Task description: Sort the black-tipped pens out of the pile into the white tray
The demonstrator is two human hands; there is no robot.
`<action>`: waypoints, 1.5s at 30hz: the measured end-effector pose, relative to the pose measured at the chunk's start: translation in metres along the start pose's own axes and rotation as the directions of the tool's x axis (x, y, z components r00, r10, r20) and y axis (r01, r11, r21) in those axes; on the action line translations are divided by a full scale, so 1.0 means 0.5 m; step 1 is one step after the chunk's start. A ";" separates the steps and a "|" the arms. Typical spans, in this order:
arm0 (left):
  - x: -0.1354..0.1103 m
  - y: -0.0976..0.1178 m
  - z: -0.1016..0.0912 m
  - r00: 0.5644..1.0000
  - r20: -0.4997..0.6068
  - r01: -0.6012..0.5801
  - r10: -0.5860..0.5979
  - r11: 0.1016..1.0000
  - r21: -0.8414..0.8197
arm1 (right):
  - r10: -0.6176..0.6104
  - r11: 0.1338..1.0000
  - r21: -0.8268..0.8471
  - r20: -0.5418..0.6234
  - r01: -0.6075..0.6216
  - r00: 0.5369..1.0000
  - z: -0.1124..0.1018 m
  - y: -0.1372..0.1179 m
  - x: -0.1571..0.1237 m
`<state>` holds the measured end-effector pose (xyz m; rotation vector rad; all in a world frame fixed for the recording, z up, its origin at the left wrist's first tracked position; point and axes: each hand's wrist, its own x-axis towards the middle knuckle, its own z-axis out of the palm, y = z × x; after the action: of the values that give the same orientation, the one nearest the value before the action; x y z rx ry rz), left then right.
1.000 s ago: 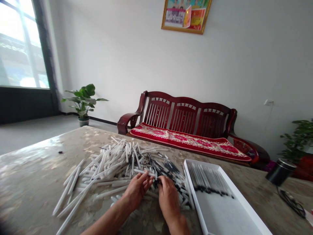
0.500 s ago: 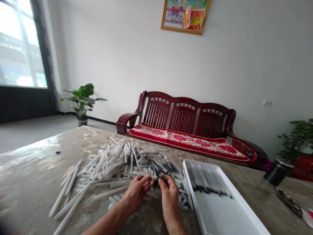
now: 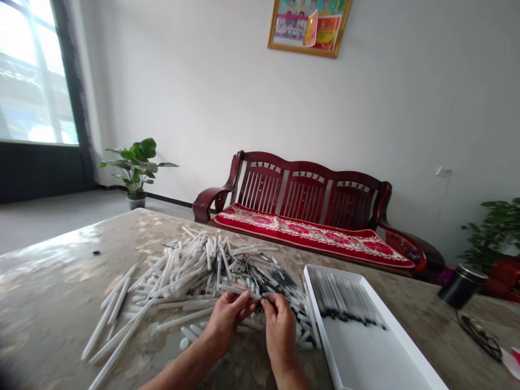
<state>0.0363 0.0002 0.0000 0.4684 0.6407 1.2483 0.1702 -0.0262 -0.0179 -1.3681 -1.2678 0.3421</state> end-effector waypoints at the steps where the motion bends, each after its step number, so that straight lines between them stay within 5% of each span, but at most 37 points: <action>1: 0.000 -0.001 -0.001 1.000 -0.003 -0.009 0.009 1.000 0.008 | -0.034 0.998 -0.051 0.011 0.035 0.999 -0.002 0.000 -0.001; 9: 0.006 -0.008 -0.005 0.999 0.019 -0.034 0.032 0.997 0.067 | -0.229 0.896 -0.370 0.090 0.246 0.969 -0.010 -0.019 -0.006; 15: 0.002 -0.008 -0.005 0.996 0.077 -0.047 0.039 0.994 0.101 | -0.253 0.850 -0.456 0.082 0.262 0.964 -0.007 -0.020 -0.008; 19: -0.004 -0.009 -0.001 0.991 0.126 -0.056 0.039 0.989 0.134 | -0.168 0.898 -0.402 0.060 0.177 0.984 -0.007 -0.012 -0.007; 23: -0.002 -0.008 0.001 0.998 0.065 -0.027 0.018 0.990 0.137 | -0.054 0.959 -0.270 0.099 0.079 0.994 -0.017 -0.016 -0.006; 28: 0.002 -0.004 -0.002 1.000 0.027 -0.005 0.002 0.992 0.123 | -0.069 0.981 -0.165 0.186 0.100 0.980 -0.030 -0.033 -0.007; 35: -0.004 -0.008 0.002 0.999 0.049 0.015 -0.023 0.989 0.148 | -0.068 0.944 -0.312 0.131 0.106 0.989 -0.026 -0.021 -0.005; 45: -0.006 -0.008 0.003 0.998 0.056 0.019 -0.027 0.989 0.145 | -0.077 0.941 -0.314 0.151 0.122 0.986 -0.027 -0.028 -0.006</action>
<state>0.0397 -0.0039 -0.0009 0.6141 0.6879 1.1670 0.1736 -0.0397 -0.0039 -1.5687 -1.5526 0.1626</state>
